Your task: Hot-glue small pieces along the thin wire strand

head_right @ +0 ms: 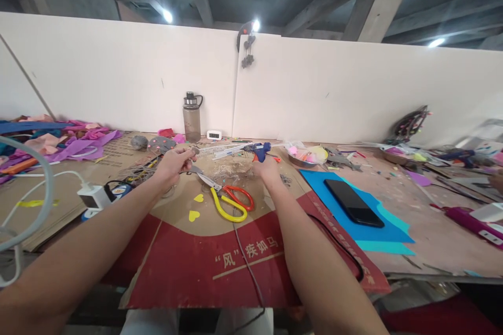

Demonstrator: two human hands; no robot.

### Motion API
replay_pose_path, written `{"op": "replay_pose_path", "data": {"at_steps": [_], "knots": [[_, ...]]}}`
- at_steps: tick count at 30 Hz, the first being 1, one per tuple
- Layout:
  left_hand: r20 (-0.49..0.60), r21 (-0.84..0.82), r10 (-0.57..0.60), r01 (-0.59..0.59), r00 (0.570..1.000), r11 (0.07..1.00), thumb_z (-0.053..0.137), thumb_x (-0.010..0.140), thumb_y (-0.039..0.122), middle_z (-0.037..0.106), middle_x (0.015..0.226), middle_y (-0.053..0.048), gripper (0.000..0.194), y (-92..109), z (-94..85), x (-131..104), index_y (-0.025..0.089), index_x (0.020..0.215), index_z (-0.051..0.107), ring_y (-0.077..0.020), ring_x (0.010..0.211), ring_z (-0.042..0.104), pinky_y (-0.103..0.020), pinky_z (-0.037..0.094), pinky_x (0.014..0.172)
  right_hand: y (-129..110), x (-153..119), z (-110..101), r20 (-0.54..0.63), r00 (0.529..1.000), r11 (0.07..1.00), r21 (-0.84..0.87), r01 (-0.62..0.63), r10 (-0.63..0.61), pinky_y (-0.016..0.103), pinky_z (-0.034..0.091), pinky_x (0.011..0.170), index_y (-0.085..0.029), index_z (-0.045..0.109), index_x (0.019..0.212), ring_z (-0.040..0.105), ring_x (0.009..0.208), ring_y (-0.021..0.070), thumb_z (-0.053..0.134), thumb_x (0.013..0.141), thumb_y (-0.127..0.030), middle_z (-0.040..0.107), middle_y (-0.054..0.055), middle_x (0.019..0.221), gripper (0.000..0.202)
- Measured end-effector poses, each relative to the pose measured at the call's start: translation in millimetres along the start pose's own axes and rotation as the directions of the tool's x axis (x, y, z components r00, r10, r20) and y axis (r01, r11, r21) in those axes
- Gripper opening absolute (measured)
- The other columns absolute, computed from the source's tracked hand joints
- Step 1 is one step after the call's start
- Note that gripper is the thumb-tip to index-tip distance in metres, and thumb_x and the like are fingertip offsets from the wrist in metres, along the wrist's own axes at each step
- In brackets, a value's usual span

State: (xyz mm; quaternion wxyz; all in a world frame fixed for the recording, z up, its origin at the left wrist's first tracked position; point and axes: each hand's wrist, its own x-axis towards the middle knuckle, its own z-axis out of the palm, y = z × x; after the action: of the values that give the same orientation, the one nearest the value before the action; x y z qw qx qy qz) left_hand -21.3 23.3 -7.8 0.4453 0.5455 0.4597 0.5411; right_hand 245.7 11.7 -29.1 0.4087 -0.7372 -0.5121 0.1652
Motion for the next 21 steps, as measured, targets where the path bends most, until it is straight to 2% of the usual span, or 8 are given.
{"op": "replay_pose_path", "data": {"at_steps": [3, 5, 7, 9, 11, 14, 16, 21], "knots": [[0.008, -0.001, -0.022, 0.022, 1.000, 1.000, 0.065, 0.067, 0.030, 0.050, 0.043, 0.004, 0.019, 0.0, 0.4, -1.5, 0.014, 0.060, 0.058, -0.0054, 0.037, 0.040, -0.019, 0.028, 0.040, -11.2, -9.8, -6.1, 0.021, 0.997, 0.987, 0.139, 0.075, -0.079, 0.025, 0.049, 0.058, -0.017, 0.056, 0.099, 0.063, 0.066, 0.0150, 0.048, 0.075, -0.020, 0.065, 0.004, 0.081, 0.025], [0.012, -0.030, -0.026, 0.026, 1.000, 0.999, 0.065, 0.067, 0.031, 0.051, 0.045, 0.003, 0.020, 0.3, 0.7, -2.5, 0.014, 0.059, 0.058, -0.0052, 0.037, 0.040, -0.019, 0.027, 0.040, -20.6, -20.4, -7.0, 0.045, 0.983, 0.941, 0.302, 0.155, -0.177, 0.025, 0.050, 0.058, -0.019, 0.053, 0.105, 0.062, 0.067, 0.0136, 0.047, 0.076, -0.023, 0.065, 0.002, 0.086, 0.030], [0.009, -0.077, -0.013, 0.014, 1.000, 0.997, 0.067, 0.065, 0.031, 0.054, 0.050, 0.002, 0.021, 0.9, 0.8, -3.2, 0.014, 0.058, 0.057, -0.0044, 0.037, 0.040, -0.019, 0.025, 0.039, -30.1, -32.8, -6.2, 0.059, 0.947, 0.818, 0.524, 0.239, -0.314, 0.025, 0.050, 0.058, -0.021, 0.052, 0.107, 0.060, 0.068, 0.0139, 0.050, 0.075, -0.026, 0.065, 0.001, 0.086, 0.032], [0.008, -0.120, 0.001, 0.000, 1.000, 0.993, 0.068, 0.064, 0.030, 0.055, 0.053, 0.001, 0.021, 2.0, 0.8, -3.5, 0.014, 0.058, 0.056, -0.0037, 0.038, 0.039, -0.019, 0.024, 0.039, -38.2, -45.3, -4.9, 0.084, 0.910, 0.727, 0.633, 0.266, -0.406, 0.026, 0.048, 0.056, -0.021, 0.053, 0.106, 0.057, 0.062, 0.0136, 0.053, 0.074, -0.027, 0.063, 0.000, 0.079, 0.032], [0.009, -0.155, 0.005, -0.004, 1.000, 0.988, 0.068, 0.064, 0.030, 0.054, 0.052, 0.001, 0.022, 3.9, 0.8, -3.9, 0.013, 0.057, 0.056, -0.0035, 0.039, 0.039, -0.018, 0.024, 0.039, -44.2, -56.4, -3.4, 0.128, 0.887, 0.717, 0.645, 0.265, -0.443, 0.027, 0.045, 0.055, -0.021, 0.054, 0.103, 0.052, 0.056, 0.0126, 0.054, 0.075, -0.029, 0.060, -0.002, 0.071, 0.029], [0.005, -0.218, 0.008, -0.007, 1.000, 0.976, 0.068, 0.062, 0.028, 0.056, 0.055, 0.001, 0.020, 8.9, 1.3, -5.6, 0.014, 0.057, 0.055, -0.0036, 0.041, 0.040, -0.018, 0.025, 0.040, -49.1, -68.9, -1.0, 0.152, 0.852, 0.678, 0.681, 0.277, -0.501, 0.028, 0.043, 0.055, -0.021, 0.054, 0.100, 0.047, 0.055, 0.0122, 0.056, 0.077, -0.033, 0.057, -0.003, 0.070, 0.026], [0.003, -0.245, 0.007, -0.006, 1.000, 0.970, 0.068, 0.062, 0.026, 0.055, 0.056, 0.001, 0.018, 13.5, 2.1, -8.0, 0.014, 0.058, 0.055, -0.0037, 0.041, 0.040, -0.018, 0.026, 0.040, -50.0, -74.2, 0.7, 0.146, 0.835, 0.661, 0.689, 0.299, -0.531, 0.028, 0.043, 0.055, -0.021, 0.054, 0.101, 0.047, 0.056, 0.0122, 0.056, 0.077, -0.033, 0.058, -0.002, 0.074, 0.026], [-0.020, -0.273, -0.004, -0.002, 1.000, 0.962, 0.066, 0.062, 0.023, 0.055, 0.056, 0.002, 0.016, 21.9, 3.8, -13.7, 0.014, 0.056, 0.053, -0.0024, 0.040, 0.038, -0.017, 0.028, 0.039, -46.4, -77.8, 4.9, 0.135, 0.799, 0.700, 0.580, 0.416, -0.587, 0.030, 0.044, 0.063, -0.021, 0.056, 0.106, 0.052, 0.065, 0.0143, 0.055, 0.083, -0.031, 0.065, 0.003, 0.092, 0.025]]}}
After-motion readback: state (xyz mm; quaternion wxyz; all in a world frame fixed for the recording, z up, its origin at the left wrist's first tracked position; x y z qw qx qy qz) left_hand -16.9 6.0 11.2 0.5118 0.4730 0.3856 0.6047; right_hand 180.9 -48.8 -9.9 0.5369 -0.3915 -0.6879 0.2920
